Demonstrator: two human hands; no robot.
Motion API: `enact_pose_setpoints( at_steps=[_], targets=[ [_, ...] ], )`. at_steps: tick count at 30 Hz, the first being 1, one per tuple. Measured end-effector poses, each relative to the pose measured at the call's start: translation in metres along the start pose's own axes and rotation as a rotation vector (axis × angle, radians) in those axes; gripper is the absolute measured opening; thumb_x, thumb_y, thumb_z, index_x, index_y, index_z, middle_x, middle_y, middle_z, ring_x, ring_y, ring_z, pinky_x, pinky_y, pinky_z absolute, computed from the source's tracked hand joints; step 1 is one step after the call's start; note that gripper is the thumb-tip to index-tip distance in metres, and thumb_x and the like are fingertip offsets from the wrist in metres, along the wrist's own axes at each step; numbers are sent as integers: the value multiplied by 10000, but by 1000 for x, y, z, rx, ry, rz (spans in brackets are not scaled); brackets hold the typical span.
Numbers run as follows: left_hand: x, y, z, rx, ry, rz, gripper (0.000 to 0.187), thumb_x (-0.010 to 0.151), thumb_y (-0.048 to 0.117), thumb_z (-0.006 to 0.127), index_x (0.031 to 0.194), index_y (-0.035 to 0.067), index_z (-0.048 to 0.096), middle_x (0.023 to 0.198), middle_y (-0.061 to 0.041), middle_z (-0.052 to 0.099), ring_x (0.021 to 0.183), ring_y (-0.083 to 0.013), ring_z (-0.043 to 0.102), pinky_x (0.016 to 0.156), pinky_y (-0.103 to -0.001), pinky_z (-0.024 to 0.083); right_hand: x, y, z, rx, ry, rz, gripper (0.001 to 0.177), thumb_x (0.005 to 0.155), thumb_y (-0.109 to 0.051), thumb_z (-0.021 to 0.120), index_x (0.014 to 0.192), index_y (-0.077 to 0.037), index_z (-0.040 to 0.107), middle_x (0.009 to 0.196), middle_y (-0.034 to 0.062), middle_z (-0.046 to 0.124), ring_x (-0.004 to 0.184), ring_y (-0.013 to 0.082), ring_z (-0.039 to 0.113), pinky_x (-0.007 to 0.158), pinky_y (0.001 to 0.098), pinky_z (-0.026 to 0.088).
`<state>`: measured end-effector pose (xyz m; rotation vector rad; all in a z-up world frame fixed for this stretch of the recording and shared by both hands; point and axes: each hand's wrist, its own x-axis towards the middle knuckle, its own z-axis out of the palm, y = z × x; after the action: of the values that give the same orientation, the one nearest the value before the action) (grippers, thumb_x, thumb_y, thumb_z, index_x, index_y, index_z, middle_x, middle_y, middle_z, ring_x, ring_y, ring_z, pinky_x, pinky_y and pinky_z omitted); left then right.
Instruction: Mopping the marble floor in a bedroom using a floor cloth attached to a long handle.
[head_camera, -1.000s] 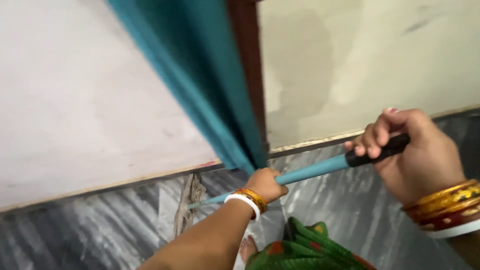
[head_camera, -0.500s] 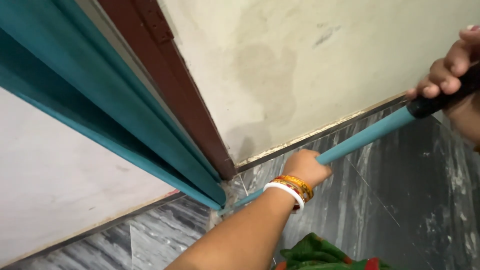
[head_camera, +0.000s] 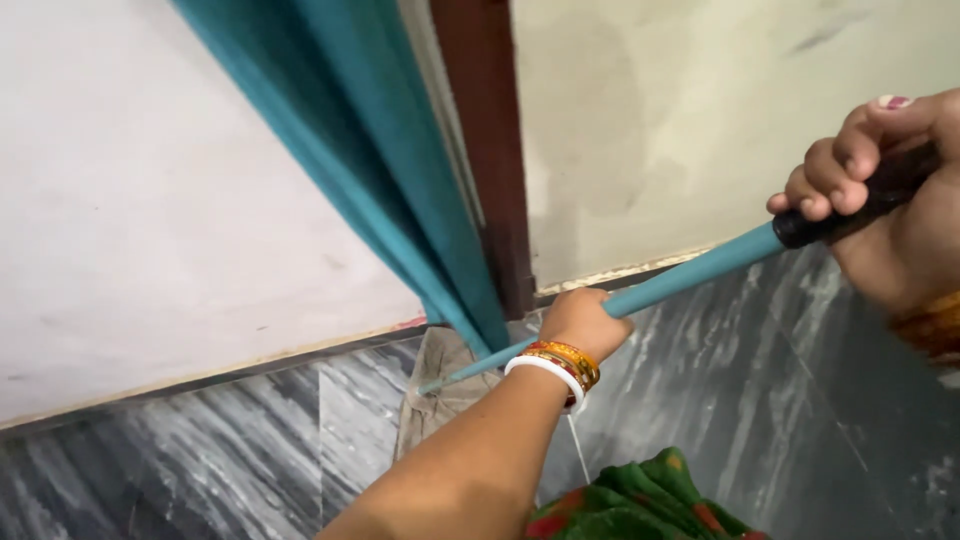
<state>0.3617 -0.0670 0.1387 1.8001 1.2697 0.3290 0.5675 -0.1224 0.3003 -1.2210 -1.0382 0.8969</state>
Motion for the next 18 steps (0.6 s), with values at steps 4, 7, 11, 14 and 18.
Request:
enact_pose_setpoints(
  at_steps=[4,7,11,14,18],
  targets=[
    [-2,-45,-16,-8,39,-70,258,748,307,650,896,157,798,931,-165,749,905,-374,719,850,-466,569,-9,4,50,43,-32,6,316,1017,-357,410,765,-167,435,632,12,418,692,197,463,946,477,493],
    [-3,-95,-24,95,101,35,250,697,298,687,864,154,807,968,-157,745,934,-379,702,880,-465,555,-24,12,89,106,-40,51,300,978,-315,429,731,-145,445,620,32,438,677,217,477,940,497,496],
    [-16,-144,-36,203,33,34,266,722,339,710,863,129,793,955,-183,757,948,-384,700,905,-462,553,-49,25,123,191,-3,165,317,998,-240,446,711,-107,467,632,79,480,684,263,494,971,516,501],
    [-22,-159,-40,201,32,64,261,710,333,734,858,130,804,948,-181,742,944,-381,696,896,-464,550,-58,27,131,225,12,209,333,1006,-206,441,701,-77,479,631,104,502,698,284,515,964,515,501],
    [-22,-155,-33,162,-3,68,265,672,306,767,865,129,812,929,-167,721,922,-380,700,869,-454,564,-67,27,117,219,37,201,348,1021,-183,440,698,-57,473,637,113,496,697,286,518,961,519,516]
  ],
)
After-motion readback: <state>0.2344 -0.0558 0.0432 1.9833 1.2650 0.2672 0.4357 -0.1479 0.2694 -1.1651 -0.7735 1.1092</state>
